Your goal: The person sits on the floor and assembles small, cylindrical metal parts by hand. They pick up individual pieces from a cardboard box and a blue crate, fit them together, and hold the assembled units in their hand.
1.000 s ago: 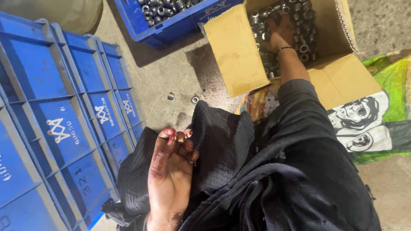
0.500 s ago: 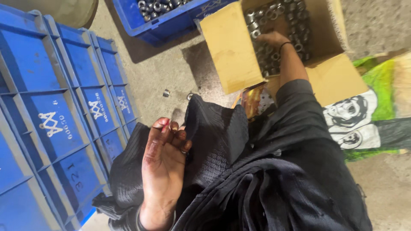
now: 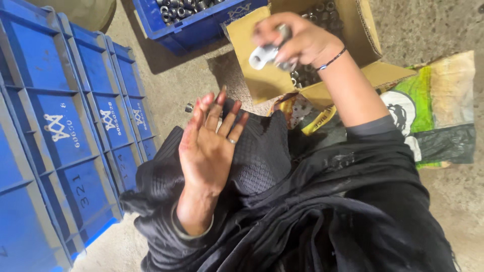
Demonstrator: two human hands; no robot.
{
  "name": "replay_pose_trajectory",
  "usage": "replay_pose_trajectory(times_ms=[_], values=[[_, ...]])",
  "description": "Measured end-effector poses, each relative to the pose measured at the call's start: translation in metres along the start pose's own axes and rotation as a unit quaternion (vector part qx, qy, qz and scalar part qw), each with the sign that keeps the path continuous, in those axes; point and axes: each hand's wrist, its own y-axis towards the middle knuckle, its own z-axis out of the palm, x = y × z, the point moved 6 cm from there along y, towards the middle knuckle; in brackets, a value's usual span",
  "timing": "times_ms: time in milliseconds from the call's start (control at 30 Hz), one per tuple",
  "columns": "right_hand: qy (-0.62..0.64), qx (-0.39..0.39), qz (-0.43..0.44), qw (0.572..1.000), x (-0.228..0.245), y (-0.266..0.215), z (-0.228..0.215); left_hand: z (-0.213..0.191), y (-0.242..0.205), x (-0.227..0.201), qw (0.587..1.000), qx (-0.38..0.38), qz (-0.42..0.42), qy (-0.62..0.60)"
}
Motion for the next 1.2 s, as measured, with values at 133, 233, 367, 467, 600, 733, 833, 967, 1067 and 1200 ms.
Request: replay_pose_trajectory(times_ms=[133, 233, 367, 467, 600, 733, 833, 967, 1067, 1200], values=[[-0.316, 0.251, -0.110, 0.908, 0.067, 0.017, 0.141, 0.006, 0.005, 0.013, 0.995, -0.006, -0.046, -0.086], [-0.477, 0.270, -0.074, 0.833, 0.074, 0.020, 0.207, 0.016, 0.005, 0.014, 0.984, 0.086, -0.019, -0.155], [-0.571, 0.243, -0.125, 0.774, 0.092, 0.014, 0.242, -0.007, -0.001, 0.020, 0.987, -0.049, 0.033, -0.147], [-0.590, 0.252, -0.121, 0.758, 0.097, 0.010, 0.251, -0.009, -0.002, 0.020, 0.986, -0.009, 0.007, -0.168], [-0.613, 0.207, -0.196, 0.737, 0.112, -0.003, 0.228, -0.021, 0.001, 0.025, 0.974, -0.070, -0.025, -0.216], [-0.481, 0.210, -0.075, 0.848, 0.094, 0.015, 0.113, -0.015, 0.000, 0.021, 0.975, -0.029, -0.016, -0.221], [-0.385, 0.101, 0.013, 0.917, 0.042, 0.022, -0.001, -0.004, -0.004, 0.024, 0.960, 0.015, -0.038, -0.275], [-0.505, -0.086, 0.274, 0.814, -0.086, -0.014, -0.135, -0.001, -0.011, 0.024, 0.954, 0.017, -0.036, -0.297], [-0.495, -0.089, 0.360, 0.786, -0.176, -0.042, -0.174, -0.002, -0.013, 0.020, 0.955, 0.015, -0.030, -0.294], [-0.558, -0.107, 0.399, 0.720, -0.230, -0.061, -0.195, -0.002, -0.014, 0.015, 0.956, 0.000, -0.020, -0.293]])
